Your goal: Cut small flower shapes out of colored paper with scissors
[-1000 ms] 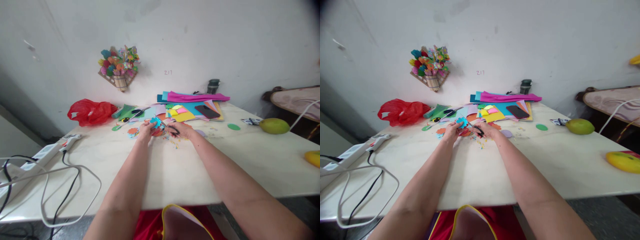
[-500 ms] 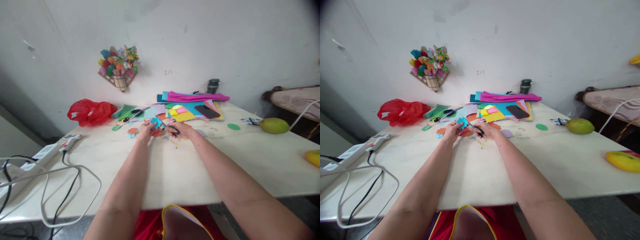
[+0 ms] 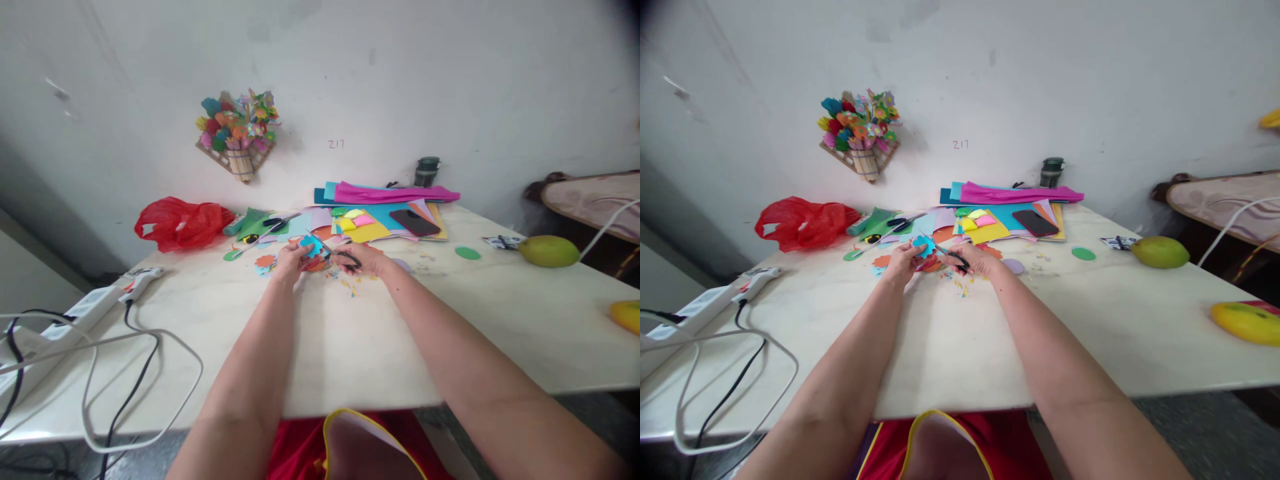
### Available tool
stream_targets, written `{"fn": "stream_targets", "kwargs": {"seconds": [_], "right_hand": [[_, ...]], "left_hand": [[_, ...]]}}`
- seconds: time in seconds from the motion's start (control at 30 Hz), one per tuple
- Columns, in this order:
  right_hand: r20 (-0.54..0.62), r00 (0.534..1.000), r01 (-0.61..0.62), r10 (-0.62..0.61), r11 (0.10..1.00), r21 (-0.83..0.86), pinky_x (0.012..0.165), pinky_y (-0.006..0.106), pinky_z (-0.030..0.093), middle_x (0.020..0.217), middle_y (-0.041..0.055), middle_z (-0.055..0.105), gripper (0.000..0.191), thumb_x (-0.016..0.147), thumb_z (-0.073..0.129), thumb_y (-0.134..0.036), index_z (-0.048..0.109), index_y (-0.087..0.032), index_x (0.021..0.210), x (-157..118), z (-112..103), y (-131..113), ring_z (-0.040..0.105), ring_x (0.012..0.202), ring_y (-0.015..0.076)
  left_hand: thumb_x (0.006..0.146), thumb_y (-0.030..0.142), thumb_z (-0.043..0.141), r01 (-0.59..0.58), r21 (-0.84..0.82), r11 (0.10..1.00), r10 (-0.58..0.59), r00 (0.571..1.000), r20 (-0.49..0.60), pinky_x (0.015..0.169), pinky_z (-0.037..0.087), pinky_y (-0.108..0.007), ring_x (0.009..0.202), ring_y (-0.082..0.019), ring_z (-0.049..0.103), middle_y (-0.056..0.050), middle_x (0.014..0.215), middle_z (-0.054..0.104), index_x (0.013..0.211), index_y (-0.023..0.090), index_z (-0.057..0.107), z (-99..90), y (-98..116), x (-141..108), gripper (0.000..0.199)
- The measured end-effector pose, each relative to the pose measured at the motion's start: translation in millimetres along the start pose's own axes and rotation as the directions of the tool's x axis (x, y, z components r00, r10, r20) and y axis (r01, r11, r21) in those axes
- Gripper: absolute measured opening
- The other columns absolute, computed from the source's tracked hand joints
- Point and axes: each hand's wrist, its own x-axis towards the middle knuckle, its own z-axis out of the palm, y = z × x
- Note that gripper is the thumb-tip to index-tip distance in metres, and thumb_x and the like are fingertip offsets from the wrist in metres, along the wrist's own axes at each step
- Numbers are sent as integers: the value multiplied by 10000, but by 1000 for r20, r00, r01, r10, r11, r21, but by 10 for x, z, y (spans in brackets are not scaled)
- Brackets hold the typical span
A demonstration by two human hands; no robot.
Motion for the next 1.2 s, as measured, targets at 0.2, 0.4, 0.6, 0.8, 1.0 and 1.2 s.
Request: {"fn": "stream_targets", "kwargs": {"seconds": [0.2,0.4,0.6,0.8,1.0,1.2], "right_hand": [[15,1000,-10,10,1000,-5,385,223,226,478,-44,522,349,817,720,-421,497,-218,642,10,-20,20,450,399,92],[36,999,-14,13,999,37,387,210,257,470,-55,491,357,756,738,-404,458,-226,623,46,-30,66,454,409,93],[43,999,-3,2,1000,25,377,202,258,473,-60,484,381,748,761,-416,458,-224,621,27,-29,39,438,404,85],[47,999,-26,23,998,51,360,200,221,467,-59,471,351,770,733,-386,467,-218,614,18,-28,6,453,399,83],[52,998,-36,32,996,80,366,191,274,497,-49,543,278,761,758,-360,553,-199,666,5,-25,-11,450,394,77],[17,998,-58,57,997,52,368,194,250,494,-31,549,263,772,729,-343,564,-191,636,-56,-22,-67,449,398,77]], "left_hand": [[558,158,946,29,17,999,-29,1000,12,775,638,-383,683,-211,737,-32,687,732,686,152,693,-11,36,-20,283],[576,146,929,45,48,998,-45,999,16,718,635,-352,667,-216,742,-40,668,729,661,154,688,-5,60,-32,256],[614,188,934,50,111,993,-54,998,35,738,638,-356,711,-234,760,-64,706,753,701,155,710,-50,54,-19,243],[565,267,980,13,132,991,-28,994,108,743,638,-337,695,-219,759,-67,729,764,737,143,720,-93,24,18,335],[514,357,1009,-47,152,987,17,980,199,747,631,-330,690,-193,742,-36,733,749,772,139,691,-105,11,48,465],[515,326,1018,-64,130,989,40,983,180,797,646,-389,714,-211,755,-39,767,753,919,157,631,-75,30,-1,584]]}}
